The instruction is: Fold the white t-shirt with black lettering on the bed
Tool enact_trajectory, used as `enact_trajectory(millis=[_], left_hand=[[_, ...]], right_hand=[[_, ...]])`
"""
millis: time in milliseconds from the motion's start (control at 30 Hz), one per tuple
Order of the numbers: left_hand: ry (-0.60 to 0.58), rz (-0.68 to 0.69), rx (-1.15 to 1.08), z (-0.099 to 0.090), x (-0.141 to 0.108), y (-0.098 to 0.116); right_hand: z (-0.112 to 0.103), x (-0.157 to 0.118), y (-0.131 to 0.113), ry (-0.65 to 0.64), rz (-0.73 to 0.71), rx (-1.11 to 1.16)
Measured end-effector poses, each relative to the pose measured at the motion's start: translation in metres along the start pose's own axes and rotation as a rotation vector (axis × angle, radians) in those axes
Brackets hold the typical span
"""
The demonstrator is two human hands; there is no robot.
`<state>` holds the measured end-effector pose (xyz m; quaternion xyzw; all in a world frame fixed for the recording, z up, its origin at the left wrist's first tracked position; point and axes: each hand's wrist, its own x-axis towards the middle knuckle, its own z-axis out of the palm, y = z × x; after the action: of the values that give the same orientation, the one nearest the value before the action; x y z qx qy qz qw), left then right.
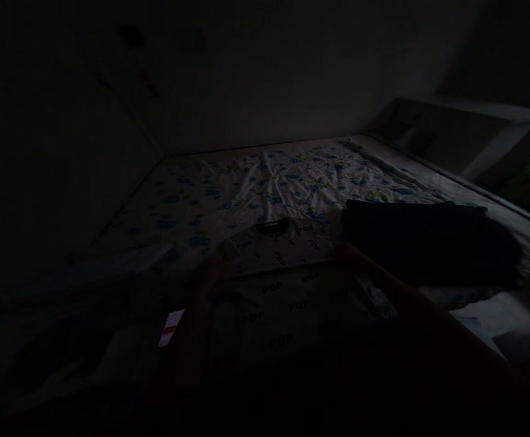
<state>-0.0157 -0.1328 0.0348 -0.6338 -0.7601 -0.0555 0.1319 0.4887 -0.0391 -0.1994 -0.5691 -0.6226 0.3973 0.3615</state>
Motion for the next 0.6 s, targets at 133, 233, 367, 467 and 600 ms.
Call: enact_trajectory(millis=[133, 233, 367, 467, 600], left_hand=[[0.052, 0.105, -0.011, 0.012, -0.017, 0.013], [-0.022, 0.229, -0.052, 0.02, -0.022, 0.016], [-0.077, 0.242, -0.126, 0.017, -0.027, 0.01], [-0.016, 0.197, -0.219, 0.007, -0.044, 0.001], [0.144, 0.098, -0.448, -0.006, -0.094, -0.027]], right_hand=[[0.005, -0.002, -0.004, 0.075, -0.087, -0.145], [0.005, -0.005, -0.001, 0.069, -0.128, -0.172], [0.001, -0.011, 0.005, 0.005, -0.077, -0.173], [-0.001, -0.019, 0.004, 0.049, -0.06, -0.183], [-0.001, -0.033, 0.001, 0.046, -0.06, -0.176]])
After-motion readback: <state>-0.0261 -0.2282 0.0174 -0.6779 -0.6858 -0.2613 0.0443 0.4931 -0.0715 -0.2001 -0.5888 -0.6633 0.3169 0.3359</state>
